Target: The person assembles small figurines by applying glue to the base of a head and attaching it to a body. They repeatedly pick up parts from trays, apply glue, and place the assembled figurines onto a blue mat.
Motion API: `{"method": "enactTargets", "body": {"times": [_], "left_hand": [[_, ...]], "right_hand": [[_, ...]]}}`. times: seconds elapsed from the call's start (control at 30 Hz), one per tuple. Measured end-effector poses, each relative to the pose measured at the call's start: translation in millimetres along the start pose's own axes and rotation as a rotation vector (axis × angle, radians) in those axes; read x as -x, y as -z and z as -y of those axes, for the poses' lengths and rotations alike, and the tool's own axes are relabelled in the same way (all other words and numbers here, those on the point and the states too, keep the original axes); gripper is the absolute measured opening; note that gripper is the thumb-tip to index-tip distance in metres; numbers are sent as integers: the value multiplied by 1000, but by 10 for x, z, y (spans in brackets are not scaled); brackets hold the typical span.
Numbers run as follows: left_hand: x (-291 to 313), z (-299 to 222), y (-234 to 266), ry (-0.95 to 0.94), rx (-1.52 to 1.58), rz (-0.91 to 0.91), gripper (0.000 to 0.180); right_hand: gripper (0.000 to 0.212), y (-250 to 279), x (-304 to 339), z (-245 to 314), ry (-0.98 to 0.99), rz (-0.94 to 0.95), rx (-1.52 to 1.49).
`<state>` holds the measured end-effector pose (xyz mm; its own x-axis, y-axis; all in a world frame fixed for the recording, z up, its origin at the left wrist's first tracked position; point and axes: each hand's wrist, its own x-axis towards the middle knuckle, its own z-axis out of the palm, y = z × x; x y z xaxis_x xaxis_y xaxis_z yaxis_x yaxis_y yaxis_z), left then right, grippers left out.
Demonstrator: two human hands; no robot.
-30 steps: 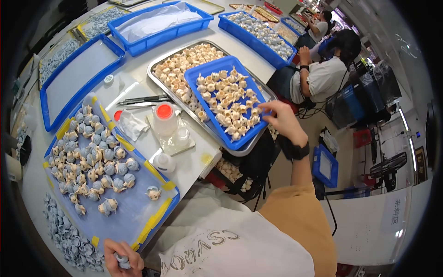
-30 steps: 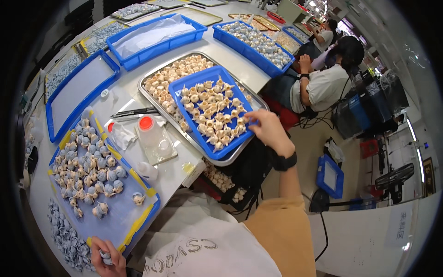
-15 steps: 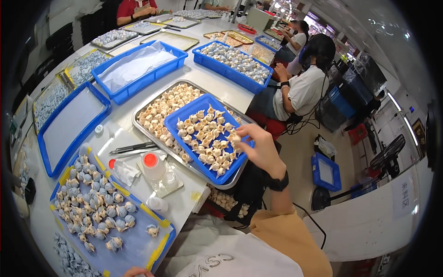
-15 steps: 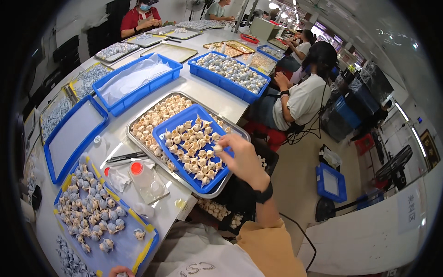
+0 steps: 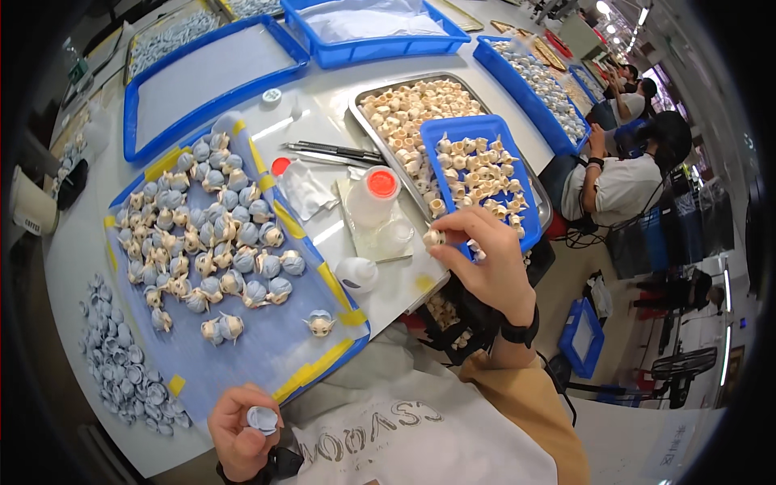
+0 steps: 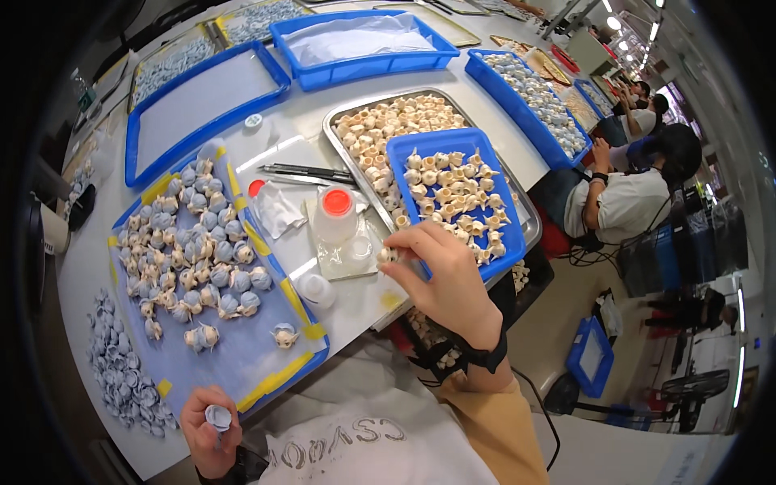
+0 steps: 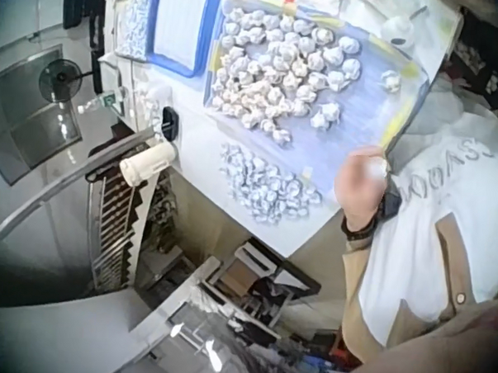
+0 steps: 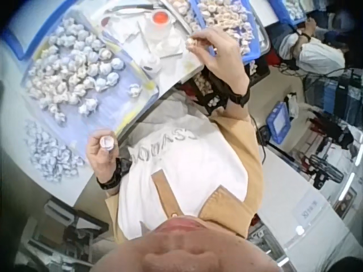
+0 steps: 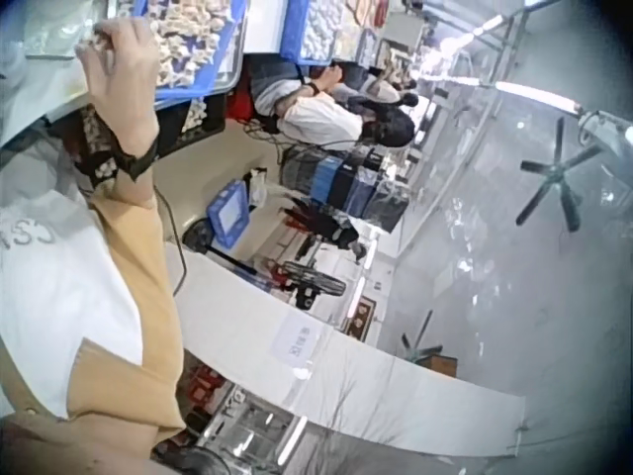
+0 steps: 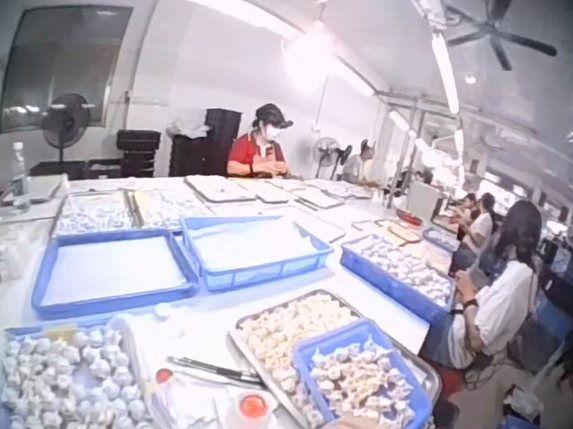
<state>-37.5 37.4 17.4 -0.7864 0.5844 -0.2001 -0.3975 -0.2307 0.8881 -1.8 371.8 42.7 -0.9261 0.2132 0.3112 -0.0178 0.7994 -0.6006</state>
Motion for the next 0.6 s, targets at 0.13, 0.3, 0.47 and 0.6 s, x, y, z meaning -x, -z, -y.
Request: {"method": "enactTargets", "body": {"times": [0.13,0.3,0.47,0.6], "left_hand": [[24,-73,111,-86,-14,-34,47],[-48,-212,159,-135,292,-71,38],[-19,-248,140,31,693,-155,37],[-3,-224,157,51,455,-181,46]], "right_hand": [[21,-98,-150,-35,38,58,15],[19,-127,-228,23,86,97,112],[20,-183,-235,20,104,91,139],[21,-252,-183,18,76,17,140]]}}
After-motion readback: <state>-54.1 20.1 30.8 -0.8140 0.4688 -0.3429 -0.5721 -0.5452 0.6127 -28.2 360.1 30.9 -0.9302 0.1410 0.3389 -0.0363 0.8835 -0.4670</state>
